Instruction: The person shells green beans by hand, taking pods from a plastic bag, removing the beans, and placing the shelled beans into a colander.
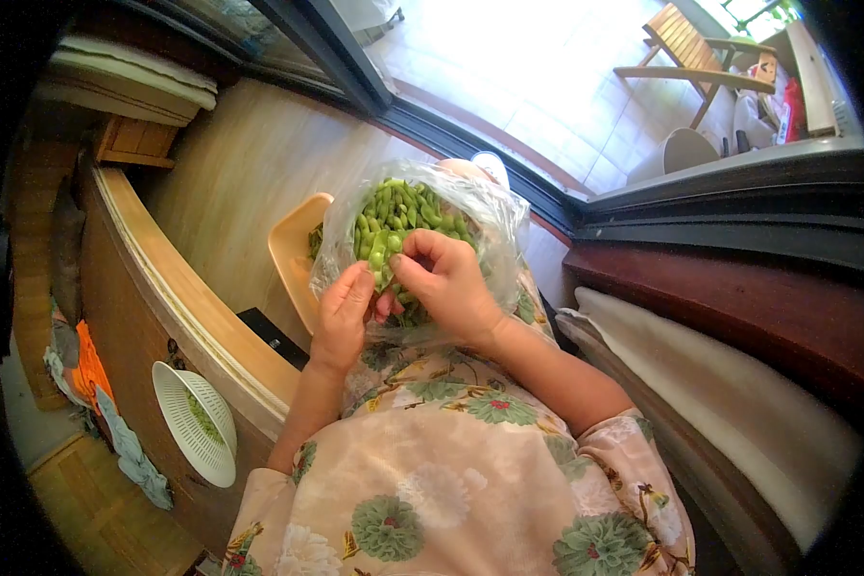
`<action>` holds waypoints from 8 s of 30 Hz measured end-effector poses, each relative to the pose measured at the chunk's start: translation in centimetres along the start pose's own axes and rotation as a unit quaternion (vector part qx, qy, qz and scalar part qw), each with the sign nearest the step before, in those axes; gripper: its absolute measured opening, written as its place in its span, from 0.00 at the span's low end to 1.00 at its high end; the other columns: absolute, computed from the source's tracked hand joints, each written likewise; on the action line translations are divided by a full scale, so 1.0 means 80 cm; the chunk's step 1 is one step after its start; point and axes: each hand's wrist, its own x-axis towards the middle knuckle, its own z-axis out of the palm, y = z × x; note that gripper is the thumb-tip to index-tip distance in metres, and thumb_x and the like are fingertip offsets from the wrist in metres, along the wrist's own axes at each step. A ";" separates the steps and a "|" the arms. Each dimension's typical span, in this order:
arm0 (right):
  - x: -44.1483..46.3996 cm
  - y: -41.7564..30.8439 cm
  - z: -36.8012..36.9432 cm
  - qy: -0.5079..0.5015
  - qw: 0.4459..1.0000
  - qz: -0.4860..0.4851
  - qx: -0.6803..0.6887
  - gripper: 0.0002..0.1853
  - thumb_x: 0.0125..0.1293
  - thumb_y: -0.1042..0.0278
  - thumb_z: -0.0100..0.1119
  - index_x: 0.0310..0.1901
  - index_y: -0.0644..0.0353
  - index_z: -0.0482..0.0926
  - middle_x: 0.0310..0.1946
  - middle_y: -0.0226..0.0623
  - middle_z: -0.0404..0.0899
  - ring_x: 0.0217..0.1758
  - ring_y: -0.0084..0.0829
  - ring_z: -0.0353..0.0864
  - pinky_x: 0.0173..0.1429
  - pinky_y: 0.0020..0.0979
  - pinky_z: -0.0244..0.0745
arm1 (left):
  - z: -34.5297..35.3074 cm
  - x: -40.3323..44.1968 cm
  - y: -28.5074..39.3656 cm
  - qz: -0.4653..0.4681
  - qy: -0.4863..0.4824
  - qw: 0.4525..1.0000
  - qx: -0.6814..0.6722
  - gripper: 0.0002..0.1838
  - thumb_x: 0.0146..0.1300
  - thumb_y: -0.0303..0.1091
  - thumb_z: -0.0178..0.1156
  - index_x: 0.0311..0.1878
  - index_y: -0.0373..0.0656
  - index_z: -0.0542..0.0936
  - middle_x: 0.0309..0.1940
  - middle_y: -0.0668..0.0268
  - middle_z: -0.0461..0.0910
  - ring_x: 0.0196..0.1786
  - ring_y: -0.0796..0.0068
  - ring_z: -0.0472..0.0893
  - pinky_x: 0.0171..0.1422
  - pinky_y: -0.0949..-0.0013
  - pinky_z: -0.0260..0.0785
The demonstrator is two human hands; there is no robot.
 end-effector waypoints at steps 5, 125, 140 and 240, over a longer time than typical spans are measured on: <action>0.001 0.000 -0.001 -0.013 0.999 0.031 0.038 0.07 0.66 0.76 0.55 0.29 0.66 0.72 0.26 0.27 0.72 0.26 0.18 0.77 0.28 0.22 0.73 | -0.002 0.001 0.007 -0.041 -0.014 0.997 -0.063 0.17 0.74 0.44 0.46 0.48 0.39 0.76 0.27 0.71 0.76 0.31 0.82 0.75 0.36 0.80 0.65; 0.004 0.010 -0.004 -0.063 0.947 0.205 0.241 0.02 0.64 0.73 0.57 0.36 0.55 0.75 0.24 0.21 0.70 0.21 0.14 0.64 0.24 0.19 0.55 | -0.008 -0.009 -0.012 -0.011 -0.005 0.996 -0.085 0.09 0.74 0.39 0.51 0.43 0.44 0.75 0.26 0.80 0.67 0.27 0.89 0.65 0.32 0.82 0.59; 0.000 0.029 0.006 0.009 0.993 0.019 -0.114 0.07 0.58 0.73 0.59 0.35 0.67 0.76 0.23 0.24 0.70 0.26 0.16 0.65 0.29 0.23 0.62 | -0.005 -0.004 -0.011 0.024 0.021 0.998 0.055 0.13 0.73 0.39 0.52 0.47 0.39 0.77 0.26 0.77 0.71 0.28 0.89 0.66 0.32 0.83 0.58; -0.003 0.008 0.011 -0.015 0.998 0.056 0.005 0.07 0.72 0.69 0.49 0.44 0.62 0.75 0.33 0.30 0.78 0.29 0.19 0.78 0.33 0.22 0.74 | -0.037 -0.021 -0.001 -0.025 0.049 0.982 -0.179 0.10 0.70 0.34 0.46 0.39 0.43 0.76 0.30 0.72 0.74 0.31 0.84 0.70 0.34 0.79 0.60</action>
